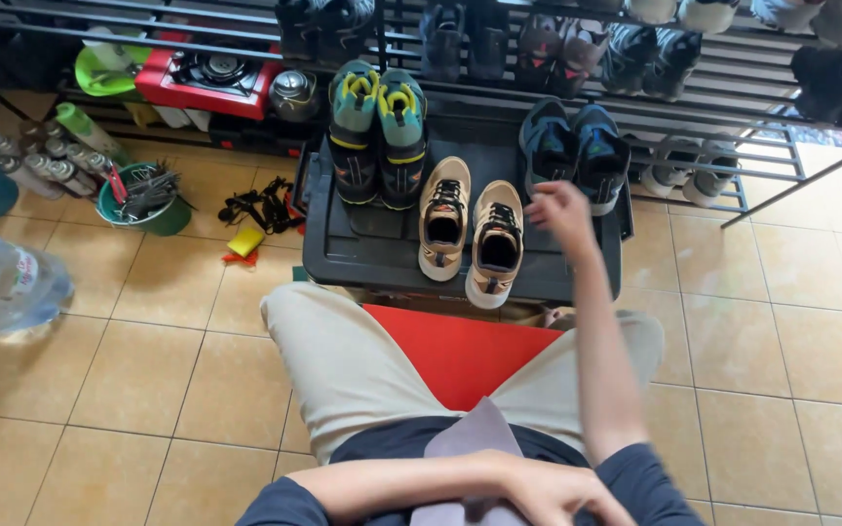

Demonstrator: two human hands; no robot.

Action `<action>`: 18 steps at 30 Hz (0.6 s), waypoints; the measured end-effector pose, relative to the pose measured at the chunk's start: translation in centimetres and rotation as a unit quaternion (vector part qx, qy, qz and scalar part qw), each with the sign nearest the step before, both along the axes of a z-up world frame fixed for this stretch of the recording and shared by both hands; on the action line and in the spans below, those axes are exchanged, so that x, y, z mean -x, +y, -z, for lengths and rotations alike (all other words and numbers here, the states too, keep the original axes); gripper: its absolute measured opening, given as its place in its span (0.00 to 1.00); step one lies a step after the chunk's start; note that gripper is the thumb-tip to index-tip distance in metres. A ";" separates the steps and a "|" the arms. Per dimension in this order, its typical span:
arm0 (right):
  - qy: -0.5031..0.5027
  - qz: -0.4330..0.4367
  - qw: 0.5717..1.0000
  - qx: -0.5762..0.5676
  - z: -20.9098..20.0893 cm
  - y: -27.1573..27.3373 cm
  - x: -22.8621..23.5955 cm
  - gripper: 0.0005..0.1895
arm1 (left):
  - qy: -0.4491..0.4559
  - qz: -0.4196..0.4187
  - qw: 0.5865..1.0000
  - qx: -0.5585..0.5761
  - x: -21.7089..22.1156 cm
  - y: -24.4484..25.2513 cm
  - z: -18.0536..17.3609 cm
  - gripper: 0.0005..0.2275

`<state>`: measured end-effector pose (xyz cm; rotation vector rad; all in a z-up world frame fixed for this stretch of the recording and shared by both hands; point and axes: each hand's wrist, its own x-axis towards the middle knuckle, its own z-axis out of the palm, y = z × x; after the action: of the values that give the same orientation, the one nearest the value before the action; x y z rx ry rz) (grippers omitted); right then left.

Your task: The person sits on a red mat and laces a pair of beige sneakers. They thread the laces through the eyelets, pull them tight, and tie a knot on one shoe, then repeat the process on the other shoe.

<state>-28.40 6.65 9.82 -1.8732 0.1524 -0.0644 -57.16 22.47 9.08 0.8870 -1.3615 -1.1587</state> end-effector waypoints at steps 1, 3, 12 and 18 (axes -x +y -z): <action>0.003 0.000 1.000 0.000 0.0 2.3 1.5 0.11 | 0.003 0.000 1.000 0.000 -0.3 0.2 0.5 0.31; 0.010 -0.010 0.957 -0.289 -0.3 6.6 4.3 0.14 | 0.119 0.150 0.981 -0.017 -1.4 0.7 1.5 0.11; -0.083 0.048 0.937 0.336 10.3 4.4 5.0 0.12 | -0.251 -0.561 0.739 -0.277 -21.6 8.4 4.9 0.09; 0.201 0.040 0.975 0.086 5.7 5.4 5.9 0.36 | -0.232 -0.648 0.676 -0.263 -27.3 6.0 10.5 0.08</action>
<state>-34.34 12.01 4.08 -2.0350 0.5154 0.2549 -29.84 28.50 -1.38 2.1745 -0.3535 -0.1058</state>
